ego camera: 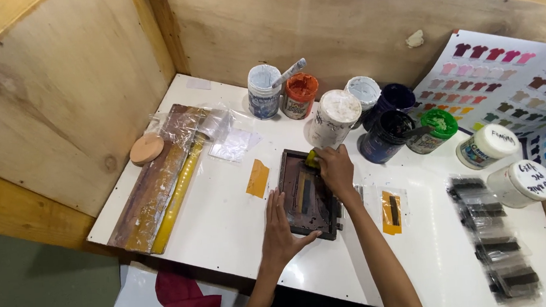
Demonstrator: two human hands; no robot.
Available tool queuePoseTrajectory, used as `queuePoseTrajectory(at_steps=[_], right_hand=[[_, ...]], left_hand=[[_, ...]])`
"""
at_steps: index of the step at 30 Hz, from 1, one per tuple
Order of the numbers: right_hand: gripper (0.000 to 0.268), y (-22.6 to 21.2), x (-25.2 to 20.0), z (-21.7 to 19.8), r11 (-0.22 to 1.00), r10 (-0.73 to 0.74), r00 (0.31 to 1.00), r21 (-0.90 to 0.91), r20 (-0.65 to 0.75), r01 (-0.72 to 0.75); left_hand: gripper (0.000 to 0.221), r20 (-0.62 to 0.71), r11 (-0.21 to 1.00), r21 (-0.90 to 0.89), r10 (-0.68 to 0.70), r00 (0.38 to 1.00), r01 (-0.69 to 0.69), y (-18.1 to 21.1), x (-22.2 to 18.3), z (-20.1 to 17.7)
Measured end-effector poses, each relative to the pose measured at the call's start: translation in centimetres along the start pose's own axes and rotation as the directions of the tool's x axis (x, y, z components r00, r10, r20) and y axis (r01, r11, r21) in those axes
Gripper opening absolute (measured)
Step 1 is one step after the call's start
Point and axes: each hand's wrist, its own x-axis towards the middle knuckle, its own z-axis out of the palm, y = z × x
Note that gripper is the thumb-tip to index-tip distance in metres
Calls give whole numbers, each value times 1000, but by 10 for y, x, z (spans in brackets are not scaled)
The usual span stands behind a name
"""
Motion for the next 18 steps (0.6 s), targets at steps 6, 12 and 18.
queuePoseTrajectory(at_steps=[6,12,18], right_hand=[[24,-5,-3,10,998,-37,998,-48,-47,35],[44,0,-9,3,988,-122,960,-119,-252,94],[35,52,-46,-25,988,72,891,157,-448,-1]], left_hand=[[116,30,999,33,-21,999,20,-1,-1,1],[114,26,994,106,14,1000,-17,-6,-3,6],[94,74,996,92,-20,997,13,-4,-2,3]])
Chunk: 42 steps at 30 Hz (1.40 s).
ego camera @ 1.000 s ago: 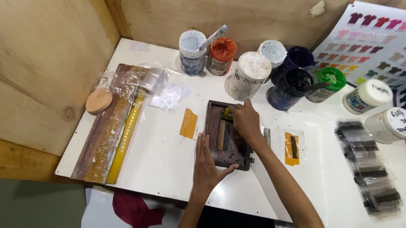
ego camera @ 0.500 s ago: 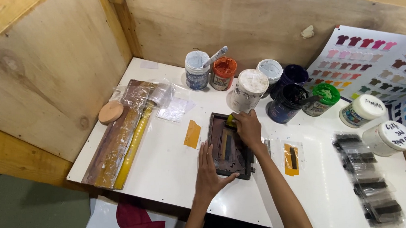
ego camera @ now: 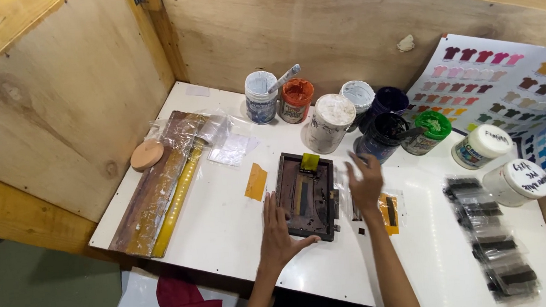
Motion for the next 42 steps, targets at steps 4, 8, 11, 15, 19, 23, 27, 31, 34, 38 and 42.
queuePoseTrajectory(at_steps=[4,8,11,15,19,23,27,31,34,38,42], right_hand=[[27,53,-32,-57,996,52,994,-69,-96,-59],[20,121,-69,-87,957,190,978,-206,-89,-205],[27,145,-84,-95,938,323,946,-128,-16,-322],[28,154,-95,-88,881,393,919,-301,37,-364],[26,155,-91,-88,868,409,911,-326,41,-375],[25,146,-89,-92,881,413,910,-271,38,-388],[25,144,-87,-93,879,420,907,-260,31,-399],[22,135,-84,-97,880,445,893,-219,66,-422],[20,129,-82,-100,873,473,877,-186,89,-451],[23,137,-84,-97,873,470,878,-196,96,-446],[24,138,-83,-98,872,473,875,-197,104,-448]], left_hand=[[87,26,999,31,-15,1000,15,0,0,0],[97,-2,1000,19,11,1000,-11,-5,1,5],[80,-17,999,-35,-1,1000,1,-4,1,5],[72,-52,982,-174,-85,995,75,-7,0,5],[72,-82,965,-242,-126,989,103,-10,0,5],[72,-90,953,-284,-140,986,109,-9,0,2],[74,-102,936,-332,-159,982,118,-10,-1,-1],[73,-124,932,-349,-145,982,94,-17,-2,-2],[71,-119,924,-371,-149,982,96,-17,-3,-7],[70,-118,917,-388,-153,981,96,-22,-4,-16],[68,-179,915,-397,-156,971,74,-28,-6,-36]])
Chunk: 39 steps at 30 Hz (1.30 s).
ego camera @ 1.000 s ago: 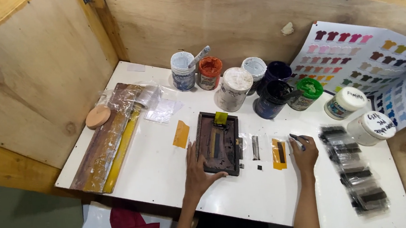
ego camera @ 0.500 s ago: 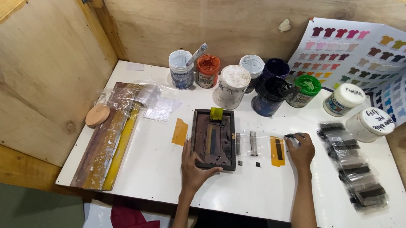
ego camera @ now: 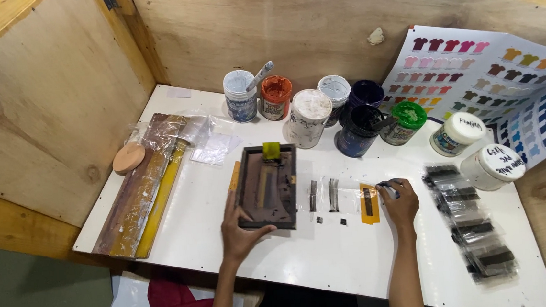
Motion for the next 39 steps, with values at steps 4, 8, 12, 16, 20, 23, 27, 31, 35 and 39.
queuePoseTrajectory(at_steps=[4,8,12,16,20,23,27,31,35,39], right_hand=[[22,-12,-3,-9,998,9,1000,56,11,-10],[20,-13,-4,-9,989,-8,1000,149,-12,9],[14,-9,-6,-5,963,46,999,264,-4,-43],[9,-31,-8,-21,900,31,998,433,47,-49],[21,-52,-10,-34,843,74,988,521,136,-135],[24,-58,-10,-38,854,90,985,497,150,-154],[20,-52,1,-45,879,40,989,465,142,-103],[22,-67,21,-82,910,-6,991,412,133,-50],[37,-86,41,-132,934,59,973,331,221,-132],[46,-73,66,-171,960,57,981,259,186,-105]], left_hand=[[68,-62,999,41,-7,998,10,1,6,-31],[69,-174,983,181,62,983,-30,0,10,-69],[72,-273,944,329,124,954,-28,-21,11,-104],[70,-322,922,388,157,934,-21,-21,6,-131],[59,-336,868,496,151,930,38,-36,-3,-143],[59,-351,861,507,165,922,39,-34,-10,-147],[61,-356,848,529,202,912,19,-35,-19,-145],[61,-367,804,593,216,905,49,-45,-28,-138],[57,-376,812,573,144,915,107,-40,-34,-133],[57,-361,806,581,128,924,115,-37,-41,-126]])
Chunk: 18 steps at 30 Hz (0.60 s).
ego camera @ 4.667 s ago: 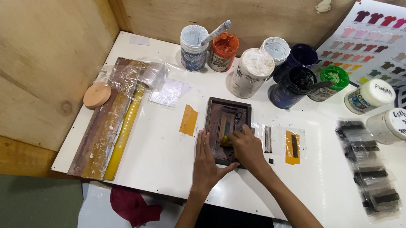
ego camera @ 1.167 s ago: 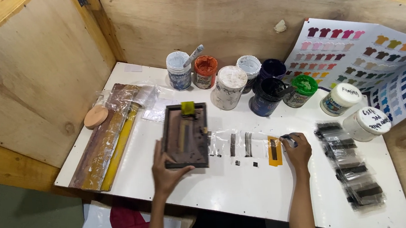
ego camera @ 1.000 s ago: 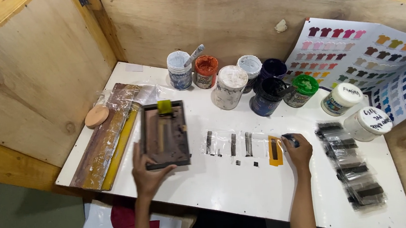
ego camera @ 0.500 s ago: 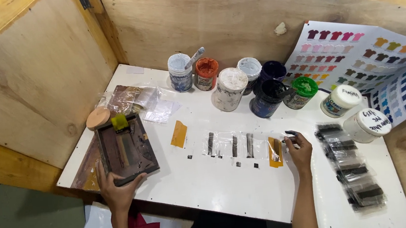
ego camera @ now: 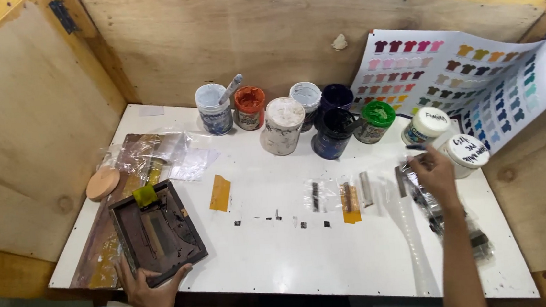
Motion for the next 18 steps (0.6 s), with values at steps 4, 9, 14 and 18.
queuePoseTrajectory(at_steps=[4,9,14,18], right_hand=[[43,-26,11,-37,983,92,996,159,5,-92],[32,-30,44,-72,986,118,993,125,-24,-114],[41,-47,72,-99,986,166,985,-5,-55,-167],[37,-43,95,-117,977,211,972,47,-104,-207]], left_hand=[[58,-4,1000,20,7,1000,-7,9,-11,-1],[59,76,998,28,-55,996,53,18,-29,-6],[60,39,1000,-21,10,999,-9,17,-36,-12],[59,35,1000,-20,-13,999,13,20,-39,-13]])
